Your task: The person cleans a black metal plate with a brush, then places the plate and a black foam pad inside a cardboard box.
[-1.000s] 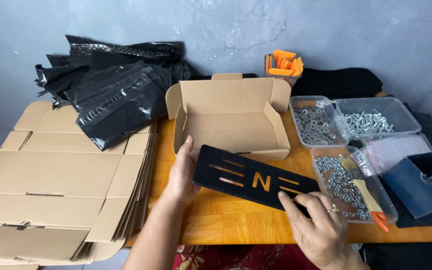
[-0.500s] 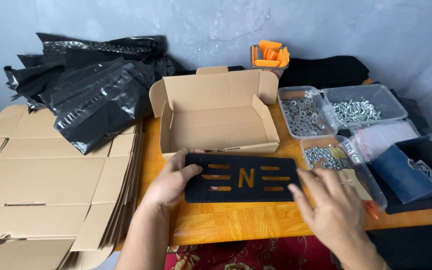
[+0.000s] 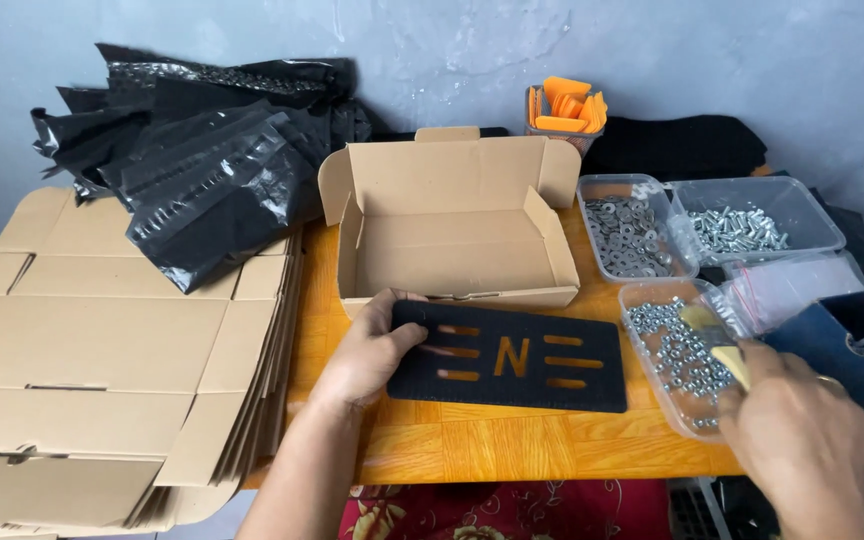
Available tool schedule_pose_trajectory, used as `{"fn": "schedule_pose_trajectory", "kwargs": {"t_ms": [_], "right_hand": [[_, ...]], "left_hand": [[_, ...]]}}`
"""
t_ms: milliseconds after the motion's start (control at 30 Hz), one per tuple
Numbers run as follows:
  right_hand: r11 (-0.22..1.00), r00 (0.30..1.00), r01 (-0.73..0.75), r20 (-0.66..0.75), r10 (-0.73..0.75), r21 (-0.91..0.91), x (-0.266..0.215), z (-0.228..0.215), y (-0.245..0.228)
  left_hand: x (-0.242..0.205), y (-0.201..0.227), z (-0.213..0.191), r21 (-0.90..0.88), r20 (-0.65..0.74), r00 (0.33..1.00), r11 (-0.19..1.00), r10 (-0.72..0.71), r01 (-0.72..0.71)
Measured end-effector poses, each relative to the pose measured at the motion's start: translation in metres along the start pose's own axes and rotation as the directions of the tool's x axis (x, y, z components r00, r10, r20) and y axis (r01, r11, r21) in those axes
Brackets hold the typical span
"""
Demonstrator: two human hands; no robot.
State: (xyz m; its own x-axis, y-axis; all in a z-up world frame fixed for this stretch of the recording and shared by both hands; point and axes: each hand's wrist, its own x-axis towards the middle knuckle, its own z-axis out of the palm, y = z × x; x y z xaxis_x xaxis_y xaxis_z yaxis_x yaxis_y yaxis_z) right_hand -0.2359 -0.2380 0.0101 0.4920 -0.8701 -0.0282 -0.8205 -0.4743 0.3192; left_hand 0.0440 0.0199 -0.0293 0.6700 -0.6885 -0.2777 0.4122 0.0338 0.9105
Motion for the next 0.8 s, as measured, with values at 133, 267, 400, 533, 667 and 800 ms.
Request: {"fn": "schedule_pose_trajectory", "kwargs": {"t_ms": [133, 267, 400, 533, 667, 800], "right_hand": [[0.993, 0.966, 0.008, -0.259, 0.024, 0.122, -0.003, 0.027, 0.03], [0.604, 0.83, 0.456, -0.557, -0.023, 0.654, -0.024, 0.006, 0.024], [0.154, 0.877, 0.471, -0.479, 0.02, 0.869, -0.066, -0.04, -0.025], [-0.116, 0.897, 0.39, -0.405, -0.177, 0.913, -0.074, -0.02, -0.078], [-0.018, 0.665, 0.71, -0.678, -0.313, 0.704, -0.072, -0.014, -0.121], [0.427, 0.742, 0.67, -0.547, -0.387, 0.607, -0.051, 0.001, -0.092]], "left_hand": [[0.001, -0.003, 0.004, -0.15, 0.007, 1.0, 0.989, -0.012, 0.013], [0.001, -0.001, 0.006, -0.13, -0.017, 0.999, 0.991, 0.029, -0.031], [-0.005, 0.002, 0.01, -0.119, 0.005, 0.996, 0.989, 0.094, -0.093], [0.002, -0.006, 0.007, -0.042, 0.015, 0.986, 0.985, 0.168, -0.167], [0.002, -0.007, 0.005, 0.045, 0.117, 0.964, 0.968, 0.24, -0.246], [0.007, -0.008, -0.001, -0.048, 0.067, 0.986, 0.988, 0.151, -0.148]]}}
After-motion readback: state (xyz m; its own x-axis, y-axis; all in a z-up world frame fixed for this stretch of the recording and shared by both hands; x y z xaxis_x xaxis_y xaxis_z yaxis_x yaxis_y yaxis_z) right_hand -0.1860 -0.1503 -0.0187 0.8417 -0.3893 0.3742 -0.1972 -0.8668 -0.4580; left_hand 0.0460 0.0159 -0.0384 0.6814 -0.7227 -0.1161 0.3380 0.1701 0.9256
